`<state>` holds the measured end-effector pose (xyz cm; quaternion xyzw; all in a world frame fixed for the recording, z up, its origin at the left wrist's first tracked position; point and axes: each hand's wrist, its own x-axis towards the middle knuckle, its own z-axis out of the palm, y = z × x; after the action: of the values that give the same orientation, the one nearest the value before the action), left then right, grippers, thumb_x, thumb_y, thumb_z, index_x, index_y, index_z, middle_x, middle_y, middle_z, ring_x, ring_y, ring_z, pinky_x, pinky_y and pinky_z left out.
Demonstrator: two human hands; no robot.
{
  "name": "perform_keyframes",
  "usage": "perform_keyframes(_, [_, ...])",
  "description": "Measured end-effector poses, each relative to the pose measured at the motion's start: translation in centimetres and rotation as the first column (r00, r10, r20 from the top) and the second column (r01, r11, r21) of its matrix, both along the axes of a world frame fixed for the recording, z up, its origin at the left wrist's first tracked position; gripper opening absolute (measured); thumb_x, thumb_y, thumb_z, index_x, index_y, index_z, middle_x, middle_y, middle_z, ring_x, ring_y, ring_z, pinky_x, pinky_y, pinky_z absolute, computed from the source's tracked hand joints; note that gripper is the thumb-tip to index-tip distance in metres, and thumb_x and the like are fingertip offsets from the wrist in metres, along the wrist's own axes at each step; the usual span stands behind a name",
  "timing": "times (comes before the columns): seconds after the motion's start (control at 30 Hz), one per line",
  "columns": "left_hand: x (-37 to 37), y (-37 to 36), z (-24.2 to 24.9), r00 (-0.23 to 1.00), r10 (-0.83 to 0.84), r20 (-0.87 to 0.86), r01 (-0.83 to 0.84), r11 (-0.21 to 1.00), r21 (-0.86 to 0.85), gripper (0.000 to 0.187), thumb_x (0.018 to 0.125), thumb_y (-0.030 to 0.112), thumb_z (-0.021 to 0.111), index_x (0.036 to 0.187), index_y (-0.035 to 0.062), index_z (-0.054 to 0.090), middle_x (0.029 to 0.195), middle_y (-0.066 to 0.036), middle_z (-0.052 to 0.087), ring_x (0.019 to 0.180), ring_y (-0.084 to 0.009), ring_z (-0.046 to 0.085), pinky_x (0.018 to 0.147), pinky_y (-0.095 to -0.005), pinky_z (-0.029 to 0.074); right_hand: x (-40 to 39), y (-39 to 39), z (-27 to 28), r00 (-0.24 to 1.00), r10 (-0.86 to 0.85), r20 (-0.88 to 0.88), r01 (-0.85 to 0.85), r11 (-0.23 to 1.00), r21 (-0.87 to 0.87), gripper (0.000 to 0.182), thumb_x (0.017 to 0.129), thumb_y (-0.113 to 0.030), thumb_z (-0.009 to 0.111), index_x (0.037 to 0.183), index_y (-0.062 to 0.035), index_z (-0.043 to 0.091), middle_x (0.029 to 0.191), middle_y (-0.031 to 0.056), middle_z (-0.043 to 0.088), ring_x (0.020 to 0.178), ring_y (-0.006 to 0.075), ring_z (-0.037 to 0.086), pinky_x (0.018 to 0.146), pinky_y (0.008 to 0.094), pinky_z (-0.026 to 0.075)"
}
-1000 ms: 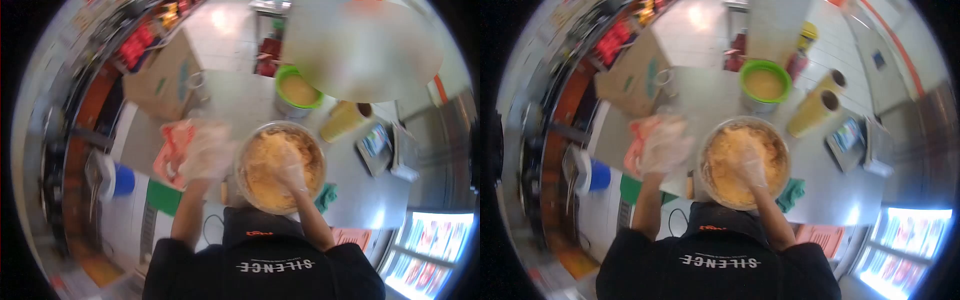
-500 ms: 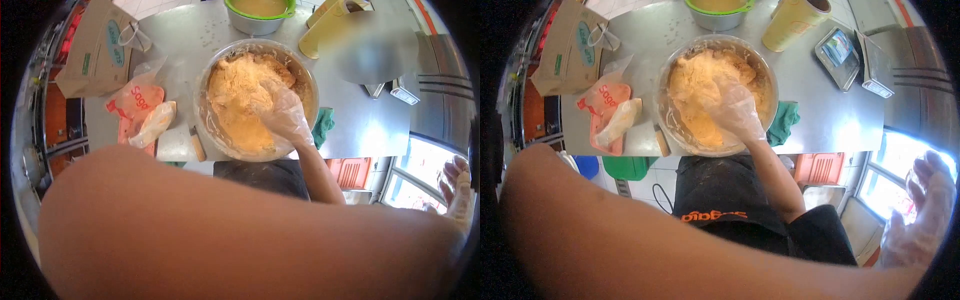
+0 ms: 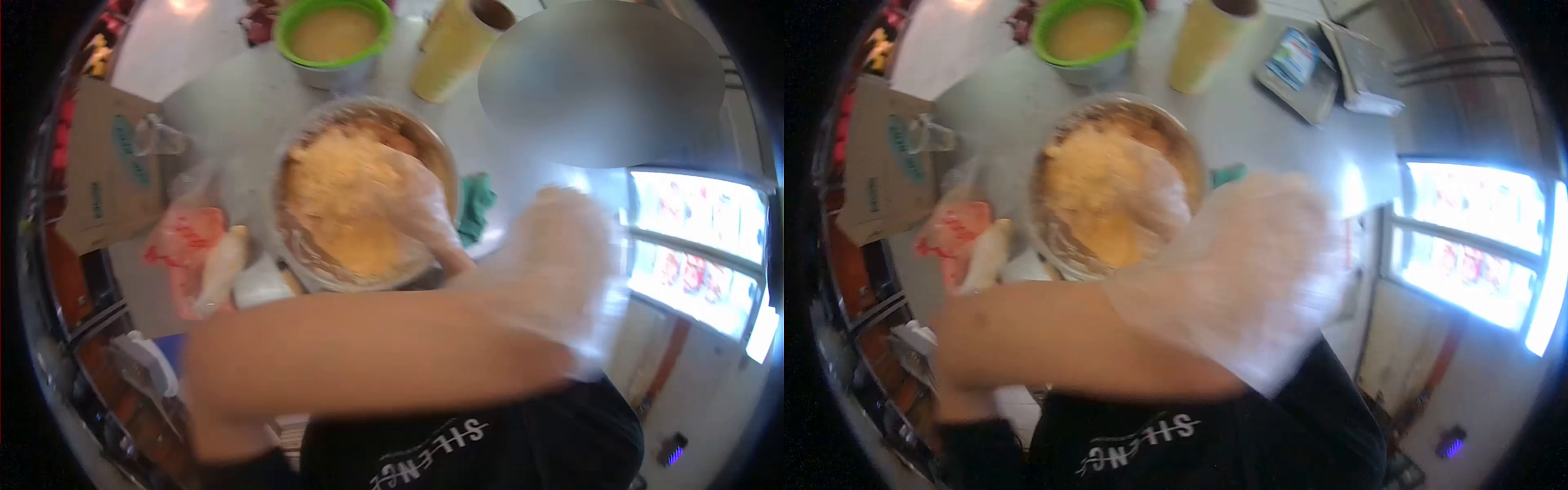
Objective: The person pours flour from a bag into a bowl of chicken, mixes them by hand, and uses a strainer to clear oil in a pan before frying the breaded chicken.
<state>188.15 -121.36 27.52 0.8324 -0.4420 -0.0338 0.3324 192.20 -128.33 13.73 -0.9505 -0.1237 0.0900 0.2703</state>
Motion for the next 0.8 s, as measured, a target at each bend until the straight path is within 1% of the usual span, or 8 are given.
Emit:
perform_keyframes(0.1, [1.7,3.4,0.5,0.904,0.354,-0.241,-0.373,0.927,-0.039,0.035,0.090,0.028,0.071,0.114,0.0025,0.072,0.110,-0.018,0.072,0.106,-0.0355,0.069,0.093,-0.0448,0.053,-0.3,-0.9,-0.7,0.997,0.023,-0.076,-0.029,0.996,-0.085,0.060,0.093,-0.026,0.069,0.148,-0.0107,0.050,0.134,0.0263,0.063,0.131,0.0407,0.057,0.111,0.0488,0.045])
perform_keyframes(0.17, [2.4,7.1,0.2,0.493,0.663,-0.563,-0.680,0.698,0.227,0.043,0.092,0.033,0.070,0.118,-0.0007,0.068,0.113,-0.021,0.072,0.107,-0.0385,0.068,0.095,-0.0458,0.053,0.1,-1.0,-1.5,0.989,0.045,-0.141,-0.067,0.985,-0.157,0.061,0.094,-0.026,0.068,0.150,-0.0127,0.048,0.134,0.0264,0.063,0.132,0.0407,0.057,0.111,0.0491,0.044])
perform_keyframes(0.27, [1.2,10.2,-7.2,-0.090,0.885,-0.456,-0.890,0.133,0.435,0.059,0.094,0.049,0.068,0.124,-0.0012,0.066,0.121,-0.024,0.071,0.112,-0.0408,0.068,0.098,-0.0479,0.052,0.7,-1.0,-3.0,0.970,0.077,-0.231,-0.132,0.963,-0.235,0.061,0.096,-0.027,0.066,0.153,-0.0158,0.046,0.135,0.0267,0.062,0.134,0.0407,0.056,0.112,0.0496,0.043])
perform_keyframes(0.33, [2.0,11.7,-11.6,-0.274,0.856,-0.438,-0.840,0.009,0.543,0.066,0.094,0.056,0.065,0.128,-0.0005,0.065,0.125,-0.027,0.069,0.116,-0.0411,0.067,0.100,-0.0482,0.051,1.0,-0.9,-3.5,0.948,0.101,-0.300,-0.188,0.943,-0.275,0.062,0.097,-0.028,0.064,0.155,-0.0179,0.044,0.136,0.0268,0.062,0.135,0.0406,0.055,0.112,0.0499,0.043])
perform_keyframes(0.53, [3.5,11.5,-16.9,-0.223,0.863,-0.454,-0.784,0.118,0.609,0.078,0.094,0.062,0.062,0.134,-0.0046,0.063,0.126,-0.029,0.069,0.116,-0.0387,0.068,0.101,-0.0438,0.052,4.9,0.4,-0.8,0.713,-0.181,-0.677,-0.015,0.962,-0.274,0.058,0.105,-0.034,0.051,0.161,-0.0294,0.037,0.143,0.0271,0.058,0.140,0.0401,0.051,0.114,0.0508,0.040])
perform_keyframes(0.63, [3.1,13.2,-21.0,-0.330,0.635,-0.699,-0.763,0.257,0.593,0.082,0.094,0.065,0.061,0.139,-0.0043,0.060,0.129,-0.025,0.068,0.117,-0.0337,0.068,0.099,-0.0429,0.053,5.8,1.0,-2.3,0.582,-0.293,-0.759,0.189,0.956,-0.224,0.055,0.109,-0.044,0.040,0.162,-0.0332,0.035,0.150,0.0264,0.053,0.141,0.0403,0.050,0.117,0.0503,0.037])
perform_keyframes(0.7, [2.9,12.5,-19.9,-0.371,0.252,-0.894,-0.880,0.211,0.425,0.080,0.096,0.062,0.061,0.143,-0.0021,0.057,0.133,-0.022,0.066,0.120,-0.0312,0.066,0.098,-0.0433,0.053,4.4,0.8,-3.8,0.724,0.016,-0.689,-0.016,1.000,0.007,0.060,0.107,-0.054,0.040,0.161,-0.0289,0.038,0.153,0.0255,0.051,0.139,0.0412,0.052,0.119,0.0498,0.035])
perform_keyframes(0.8, [2.5,12.6,-19.2,-0.371,-0.001,-0.929,-0.911,0.193,0.364,0.074,0.098,0.054,0.062,0.147,-0.0001,0.052,0.137,-0.021,0.063,0.121,-0.0302,0.064,0.098,-0.0438,0.053,4.3,1.8,-2.0,0.564,-0.181,-0.805,0.391,0.918,0.068,0.063,0.101,-0.054,0.048,0.153,-0.0189,0.048,0.145,0.0271,0.056,0.130,0.0424,0.058,0.111,0.0486,0.041])
